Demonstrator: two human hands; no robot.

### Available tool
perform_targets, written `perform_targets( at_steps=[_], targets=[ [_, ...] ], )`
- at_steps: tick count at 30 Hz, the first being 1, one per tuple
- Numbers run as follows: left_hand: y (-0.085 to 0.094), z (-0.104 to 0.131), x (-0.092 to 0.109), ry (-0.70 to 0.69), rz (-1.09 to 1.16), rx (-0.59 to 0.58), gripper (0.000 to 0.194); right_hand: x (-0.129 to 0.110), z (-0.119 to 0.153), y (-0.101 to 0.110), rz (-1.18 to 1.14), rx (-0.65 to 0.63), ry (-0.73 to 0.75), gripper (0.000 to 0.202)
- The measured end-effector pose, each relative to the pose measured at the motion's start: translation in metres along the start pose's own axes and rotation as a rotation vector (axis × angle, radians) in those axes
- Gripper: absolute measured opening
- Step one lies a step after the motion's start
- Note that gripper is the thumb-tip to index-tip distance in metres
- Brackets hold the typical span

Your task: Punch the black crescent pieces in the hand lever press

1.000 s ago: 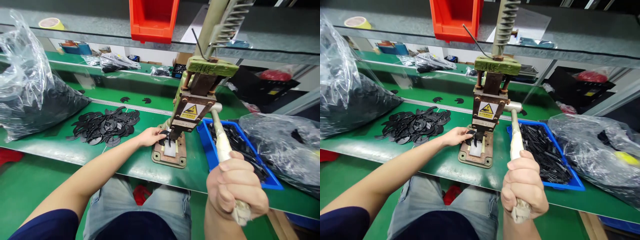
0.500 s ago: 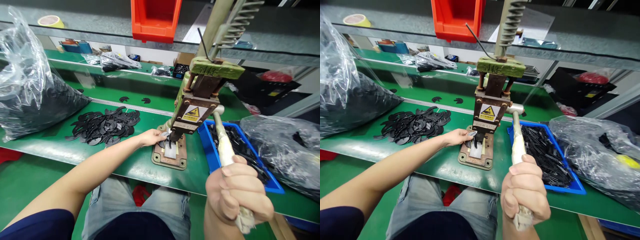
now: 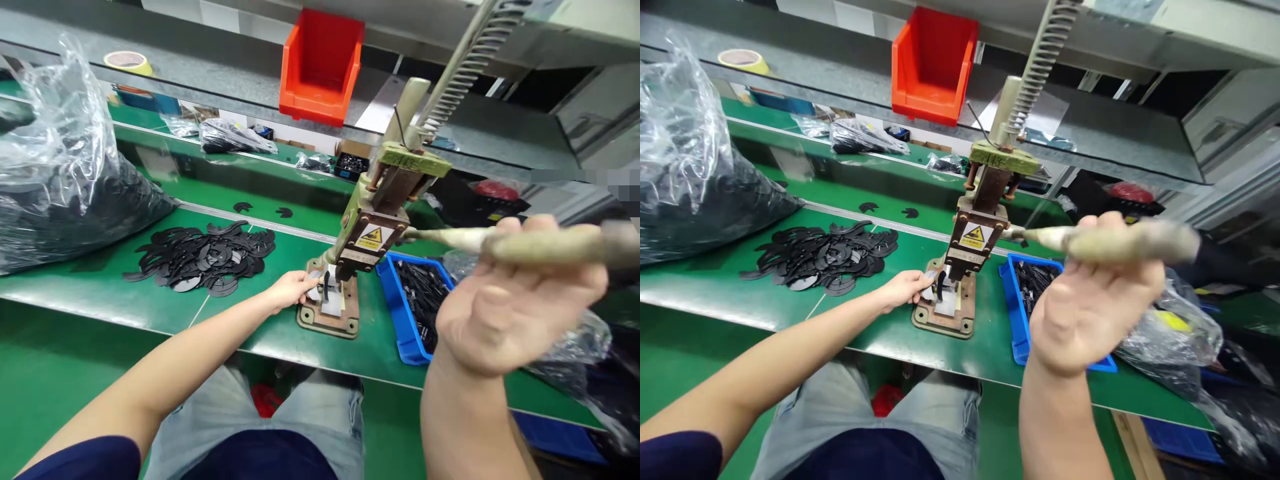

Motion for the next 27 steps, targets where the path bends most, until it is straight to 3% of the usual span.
perform_targets(
  at_steps=[2, 4, 7, 9, 12, 19, 22, 27],
  targets=[
    [0.007, 0.022, 0.009, -0.090, 0.013, 0.002, 0.050, 0.016, 0.012, 0.008, 0.094, 0.005, -0.106, 0.059],
    [0.013, 0.049, 0.020, -0.165, 0.019, -0.008, 0.049, 0.037, 0.048, 0.011, 0.187, -0.047, -0.236, 0.052],
    [0.015, 0.087, 0.029, -0.181, -0.006, -0.026, 0.047, 0.070, 0.134, -0.016, 0.126, -0.414, -0.600, 0.036],
    [0.012, 0.104, 0.029, -0.159, -0.030, -0.038, 0.047, 0.070, 0.185, -0.037, 0.059, -0.580, -0.734, 0.032],
    [0.003, 0.118, 0.023, -0.123, -0.045, -0.056, 0.049, 0.059, 0.224, -0.059, 0.007, -0.637, -0.811, 0.018],
    [-0.009, 0.120, 0.011, -0.063, -0.011, -0.111, 0.055, 0.052, 0.243, -0.065, 0.027, -0.605, -0.800, 0.017],
    [-0.007, 0.115, 0.007, -0.036, -0.058, -0.130, 0.055, 0.050, 0.237, -0.063, 0.064, -0.659, -0.749, 0.017],
    [0.001, 0.106, 0.005, -0.097, -0.151, -0.057, 0.046, 0.045, 0.217, -0.054, 0.180, -0.763, -0.597, 0.016]
  ],
)
Point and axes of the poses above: each hand's wrist, its own z-axis away from the middle knuckle, its own y-axis out of the back of the hand, x = y × z, the point moved 8 cm from there along -z, towards the middle knuckle, and after that the axes turned 4 degrees about -z, right-handed, at the moved point
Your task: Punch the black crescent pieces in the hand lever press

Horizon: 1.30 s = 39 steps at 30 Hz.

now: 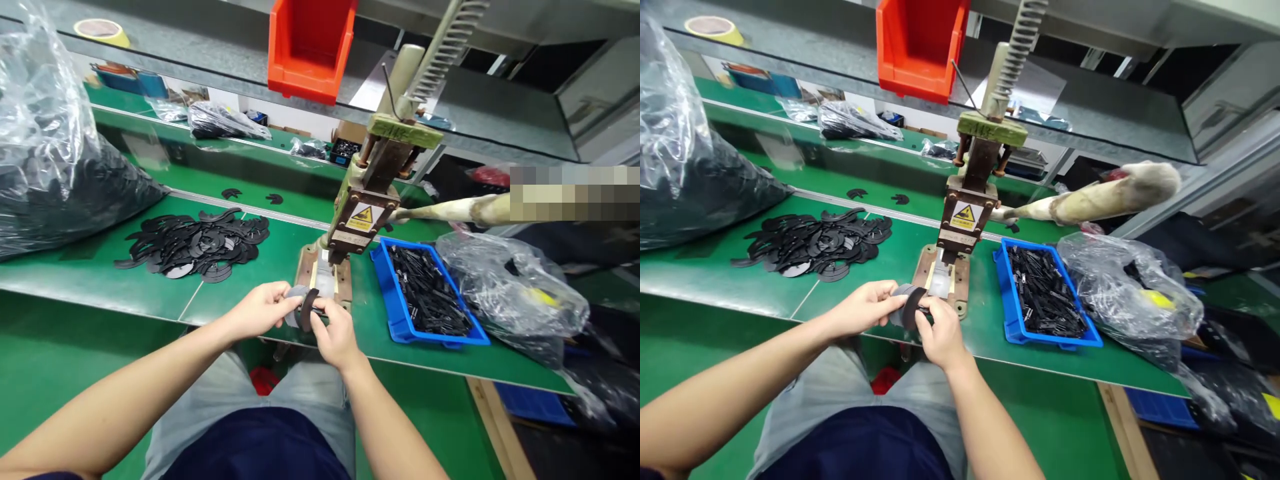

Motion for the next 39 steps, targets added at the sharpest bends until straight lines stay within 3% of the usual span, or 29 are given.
perform_targets(
  at_steps=[2, 5, 7, 9, 11, 16, 18, 22, 26, 29, 32, 36, 39],
  targets=[
    [0.005, 0.002, 0.004, -0.065, -0.025, 0.082, 0.039, -0.002, 0.001, 0.003, 0.052, -0.024, 0.050, 0.016],
    [0.016, 0.013, 0.025, -0.275, -0.215, 0.288, 0.032, -0.003, 0.004, 0.000, 0.103, -0.059, 0.112, 0.017],
    [0.012, 0.019, 0.040, -0.419, -0.382, 0.306, 0.025, -0.003, 0.006, -0.004, 0.132, -0.080, 0.139, 0.016],
    [0.003, 0.018, 0.042, -0.462, -0.446, 0.235, 0.030, -0.003, 0.008, -0.007, 0.153, -0.102, 0.160, 0.016],
    [-0.001, 0.012, 0.035, -0.405, -0.403, 0.182, 0.039, -0.004, 0.010, -0.009, 0.164, -0.120, 0.175, 0.017],
    [-0.006, 0.001, 0.012, -0.234, -0.076, 0.129, 0.038, -0.007, 0.012, 0.001, 0.136, -0.105, 0.147, 0.018],
    [-0.015, -0.001, 0.005, -0.165, 0.122, 0.042, 0.037, -0.011, 0.012, 0.008, 0.103, -0.116, 0.117, 0.019],
    [-0.043, 0.002, -0.001, -0.064, 0.312, -0.235, 0.042, -0.019, 0.011, 0.022, 0.014, -0.152, 0.008, 0.020],
    [-0.048, 0.002, -0.001, -0.084, 0.293, -0.248, 0.039, -0.016, 0.014, 0.037, -0.088, -0.131, -0.181, 0.020],
    [-0.042, -0.005, -0.011, -0.082, 0.224, -0.212, 0.041, -0.004, 0.011, 0.061, -0.117, -0.086, -0.323, 0.019],
    [-0.019, -0.017, -0.034, -0.075, 0.078, -0.052, 0.040, 0.016, -0.007, 0.101, -0.067, -0.004, -0.431, 0.022],
    [0.007, -0.028, -0.064, -0.081, -0.076, 0.112, 0.041, 0.056, -0.051, 0.162, 0.104, 0.067, -0.498, 0.024],
    [0.008, -0.027, -0.075, -0.105, -0.141, 0.121, 0.039, 0.091, -0.092, 0.213, 0.321, 0.139, -0.524, 0.031]
  ],
)
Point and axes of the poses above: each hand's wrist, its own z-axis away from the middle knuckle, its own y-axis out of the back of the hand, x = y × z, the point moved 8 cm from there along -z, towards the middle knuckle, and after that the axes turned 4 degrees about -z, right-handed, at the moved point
